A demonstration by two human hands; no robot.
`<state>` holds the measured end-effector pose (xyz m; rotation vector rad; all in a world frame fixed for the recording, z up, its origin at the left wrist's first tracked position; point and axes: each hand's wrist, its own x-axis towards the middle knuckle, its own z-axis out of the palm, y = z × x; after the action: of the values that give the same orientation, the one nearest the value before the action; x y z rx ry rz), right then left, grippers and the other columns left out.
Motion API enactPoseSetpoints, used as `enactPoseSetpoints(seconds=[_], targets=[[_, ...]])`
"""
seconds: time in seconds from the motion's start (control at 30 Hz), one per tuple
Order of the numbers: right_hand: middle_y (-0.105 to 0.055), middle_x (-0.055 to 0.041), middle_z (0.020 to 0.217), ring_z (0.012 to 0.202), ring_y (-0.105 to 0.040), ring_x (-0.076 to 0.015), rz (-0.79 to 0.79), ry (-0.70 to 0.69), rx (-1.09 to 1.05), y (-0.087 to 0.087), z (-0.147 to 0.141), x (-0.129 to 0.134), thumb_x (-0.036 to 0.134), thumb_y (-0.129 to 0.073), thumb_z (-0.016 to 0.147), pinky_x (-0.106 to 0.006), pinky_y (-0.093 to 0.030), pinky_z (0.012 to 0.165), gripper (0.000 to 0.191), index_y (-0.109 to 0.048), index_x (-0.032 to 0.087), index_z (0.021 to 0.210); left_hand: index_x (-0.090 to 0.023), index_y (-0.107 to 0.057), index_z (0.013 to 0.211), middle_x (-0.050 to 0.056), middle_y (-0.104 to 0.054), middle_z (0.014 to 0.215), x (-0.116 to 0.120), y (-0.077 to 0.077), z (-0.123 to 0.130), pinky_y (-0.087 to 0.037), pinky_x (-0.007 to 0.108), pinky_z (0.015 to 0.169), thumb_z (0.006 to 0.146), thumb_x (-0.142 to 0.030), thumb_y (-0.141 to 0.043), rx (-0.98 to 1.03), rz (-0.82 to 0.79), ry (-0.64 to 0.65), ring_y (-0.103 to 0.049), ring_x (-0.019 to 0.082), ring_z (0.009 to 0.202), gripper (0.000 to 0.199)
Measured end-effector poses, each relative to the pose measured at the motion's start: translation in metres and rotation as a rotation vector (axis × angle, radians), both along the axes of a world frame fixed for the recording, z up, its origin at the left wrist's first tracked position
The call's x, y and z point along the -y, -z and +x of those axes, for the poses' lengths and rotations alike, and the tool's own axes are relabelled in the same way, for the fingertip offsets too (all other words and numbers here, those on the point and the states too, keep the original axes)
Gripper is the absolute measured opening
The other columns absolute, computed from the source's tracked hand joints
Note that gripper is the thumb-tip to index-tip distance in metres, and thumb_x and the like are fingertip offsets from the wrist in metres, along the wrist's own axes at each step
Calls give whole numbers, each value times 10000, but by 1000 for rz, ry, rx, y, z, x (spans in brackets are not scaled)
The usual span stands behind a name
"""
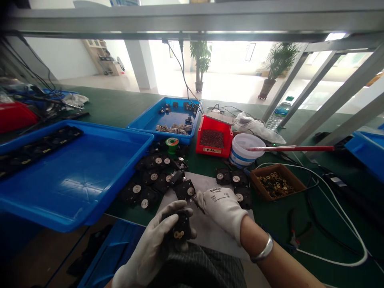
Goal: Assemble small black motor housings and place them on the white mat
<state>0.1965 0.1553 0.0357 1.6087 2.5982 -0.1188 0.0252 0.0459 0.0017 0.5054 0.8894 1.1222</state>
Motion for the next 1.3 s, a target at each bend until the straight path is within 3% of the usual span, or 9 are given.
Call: enactPoseSetpoints(seconds=[0.1, 0.2, 0.37, 0.47, 0.6, 0.73, 0.87, 1.03, 1.3], targets=[[-773, -142, 639, 622, -775, -300, 20, 75, -3, -4, 3, -13, 276, -571, 1028, -349, -503, 563, 429, -766, 156, 666, -247, -591, 1453, 163, -597, 1505, 3, 3, -9, -608, 432, 889, 976, -493, -629, 38, 156, 26, -711, 368, 1187, 538], [-784, -215, 740, 719, -781, -347, 120, 158, -79, -11, 15, -5, 271, -510, 1044, -424, -549, 657, 430, -763, 124, 730, -280, -548, 1524, 129, -489, 1628, 4, 5, -16, -518, 570, 1094, 860, -431, -759, 52, 274, 74, -573, 440, 1379, 714], [-809, -71, 849, 696, -770, -213, 122, 111, -420, -1, 27, 53, 405, -371, 1103, -318, -601, 655, 401, -734, 240, 1144, -336, -520, 1554, 73, -432, 1680, 4, 0, -19, -401, 572, 1236, 838, -319, -807, -131, 330, 35, -392, 428, 1538, 772], [-823, -68, 986, 843, -799, -232, 51, 86, -707, 21, 22, 83, 416, -410, 1088, -335, -649, 712, 388, -637, 289, 1376, -435, -469, 1567, -3, -418, 1695, 4, 4, -12, -326, 523, 1287, 878, -229, -782, -109, 343, 79, -319, 349, 1591, 785], [-781, -106, 1232, 1091, -767, -271, -33, 150, -979, 40, 15, 97, 400, -426, 1079, -404, -660, 876, 404, -625, 287, 1412, -526, -393, 1572, -57, -381, 1712, 5, 23, -4, -305, 494, 1295, 897, -234, -788, -19, 340, 186, -315, 313, 1595, 834], [-757, -113, 1282, 1197, -720, -292, -293, 284, -1382, 41, 17, 99, 432, -543, 1046, -427, -620, 992, 364, -673, 263, 1342, -432, -335, 1625, 23, -379, 1710, 6, 34, -6, -272, 526, 1308, 907, -299, -794, -306, 463, 217, -304, 353, 1592, 862], [-776, -110, 1196, 1155, -722, -310, -364, 382, -1420, 39, 23, 103, 509, -609, 1007, -428, -635, 935, 398, -695, 263, 1307, -361, -355, 1626, 69, -417, 1683, 7, 29, -8, -283, 529, 1304, 914, -340, -783, -601, 592, 192, -354, 365, 1564, 831], [-767, -104, 1172, 1096, -725, -291, -360, 470, -1427, 47, 27, 109, 554, -609, 997, -409, -622, 928, 430, -703, 255, 1291, -386, -408, 1585, 81, -509, 1586, 6, 22, -1, -436, 487, 1206, 895, -322, -814, -727, 767, 116, -489, 354, 1466, 803], [-765, -87, 1074, 957, -714, -250, -518, 621, -1574, 50, 23, 112, 609, -693, 927, -350, -598, 861, 513, -696, 242, 1284, -272, -648, 1124, 113, -491, 1515, 0, 26, -3, -572, 376, 1054, 964, -318, -734, -923, 1130, 42, -578, 291, 1365, 187]])
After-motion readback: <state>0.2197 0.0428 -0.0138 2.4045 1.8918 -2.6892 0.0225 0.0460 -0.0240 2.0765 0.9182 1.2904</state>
